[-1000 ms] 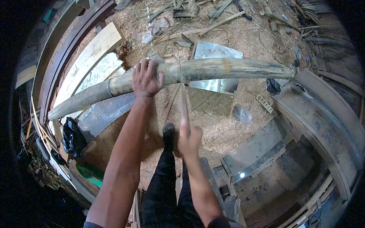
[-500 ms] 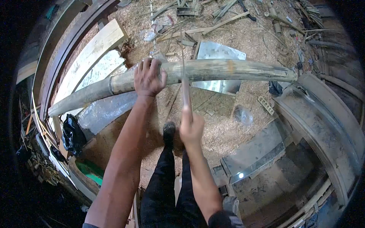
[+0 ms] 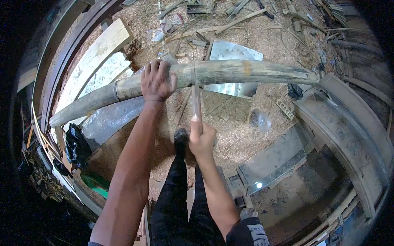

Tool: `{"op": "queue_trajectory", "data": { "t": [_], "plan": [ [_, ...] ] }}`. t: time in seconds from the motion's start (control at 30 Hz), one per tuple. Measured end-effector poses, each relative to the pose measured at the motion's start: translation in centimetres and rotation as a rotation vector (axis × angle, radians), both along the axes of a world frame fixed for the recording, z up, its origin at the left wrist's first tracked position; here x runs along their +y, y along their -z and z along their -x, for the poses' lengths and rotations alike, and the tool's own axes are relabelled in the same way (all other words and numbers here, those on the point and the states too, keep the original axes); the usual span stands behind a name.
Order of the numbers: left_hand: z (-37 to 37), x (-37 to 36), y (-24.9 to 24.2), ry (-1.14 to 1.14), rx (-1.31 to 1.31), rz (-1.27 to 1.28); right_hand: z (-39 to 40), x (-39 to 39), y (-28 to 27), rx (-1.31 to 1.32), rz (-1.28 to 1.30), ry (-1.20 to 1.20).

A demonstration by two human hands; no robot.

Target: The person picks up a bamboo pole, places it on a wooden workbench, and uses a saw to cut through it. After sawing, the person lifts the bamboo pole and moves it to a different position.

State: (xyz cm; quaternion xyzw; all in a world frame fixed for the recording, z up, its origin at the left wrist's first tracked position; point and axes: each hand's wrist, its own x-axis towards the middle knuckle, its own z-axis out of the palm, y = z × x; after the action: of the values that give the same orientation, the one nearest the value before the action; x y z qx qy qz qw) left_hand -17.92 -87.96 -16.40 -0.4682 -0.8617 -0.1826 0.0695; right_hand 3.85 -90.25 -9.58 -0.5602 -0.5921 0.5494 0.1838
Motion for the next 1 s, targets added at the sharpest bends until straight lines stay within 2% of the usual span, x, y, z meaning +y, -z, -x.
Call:
{"op": "queue_trajectory", "data": {
  "t": [0.03, 0.13, 0.17, 0.23, 0.3, 0.37, 0.47, 0.53, 0.6, 0.7, 0.77, 0.83, 0.87, 0.93, 1.0],
  "plan": [
    [0.0, 0.0, 0.0, -0.002, 0.006, -0.006, -0.4, -0.2, -0.1, -0.006, 0.008, -0.008],
    [-0.1, 0.0, -0.3, -0.019, 0.0, 0.041, -7.4, -7.6, -2.3, -0.125, 0.051, -0.087],
    [0.2, 0.3, -0.3, -0.023, 0.008, 0.034, -8.2, -8.9, -3.5, -0.056, 0.087, -0.014],
    [0.0, -0.1, -0.2, -0.021, -0.085, 0.067, -7.4, -8.6, -3.6, 0.04, 0.211, 0.114],
    [-0.1, -0.2, 0.0, -0.017, -0.078, 0.062, -4.3, -4.7, -1.1, -0.102, 0.02, -0.064],
    [-0.1, -0.2, 0.0, -0.019, -0.068, 0.051, 0.3, 0.1, 1.8, 0.006, -0.049, -0.021],
    [-0.2, -0.4, 0.0, -0.016, -0.065, 0.052, 1.0, 1.4, 0.3, 0.093, -0.024, -0.029],
    [-0.1, -0.2, 0.0, -0.02, -0.077, 0.049, -3.5, -3.8, -0.1, -0.03, 0.044, -0.006],
    [-0.3, -0.1, 0.1, -0.01, -0.032, 0.021, -6.9, -8.6, -1.8, 0.047, 0.144, 0.08],
    [0.1, 0.0, 0.2, 0.001, -0.005, 0.006, -7.1, -9.1, -0.3, 0.066, 0.195, 0.136],
    [0.0, -0.1, 0.0, -0.004, -0.007, 0.003, -1.9, -2.1, 0.4, -0.01, 0.016, -0.026],
    [-0.1, -0.2, 0.1, -0.007, -0.001, -0.006, 1.8, 2.8, 2.4, 0.095, 0.052, 0.005],
    [-0.1, 0.0, 0.1, -0.006, 0.002, -0.021, 1.4, 2.3, 2.2, 0.091, 0.048, 0.011],
    [-0.1, -0.1, 0.0, -0.01, -0.005, -0.005, -0.6, -0.5, 1.2, -0.079, -0.056, -0.034],
    [-0.3, 0.0, 0.0, -0.01, -0.011, 0.002, -5.6, -6.1, -0.2, -0.064, -0.003, -0.031]
  ]
}}
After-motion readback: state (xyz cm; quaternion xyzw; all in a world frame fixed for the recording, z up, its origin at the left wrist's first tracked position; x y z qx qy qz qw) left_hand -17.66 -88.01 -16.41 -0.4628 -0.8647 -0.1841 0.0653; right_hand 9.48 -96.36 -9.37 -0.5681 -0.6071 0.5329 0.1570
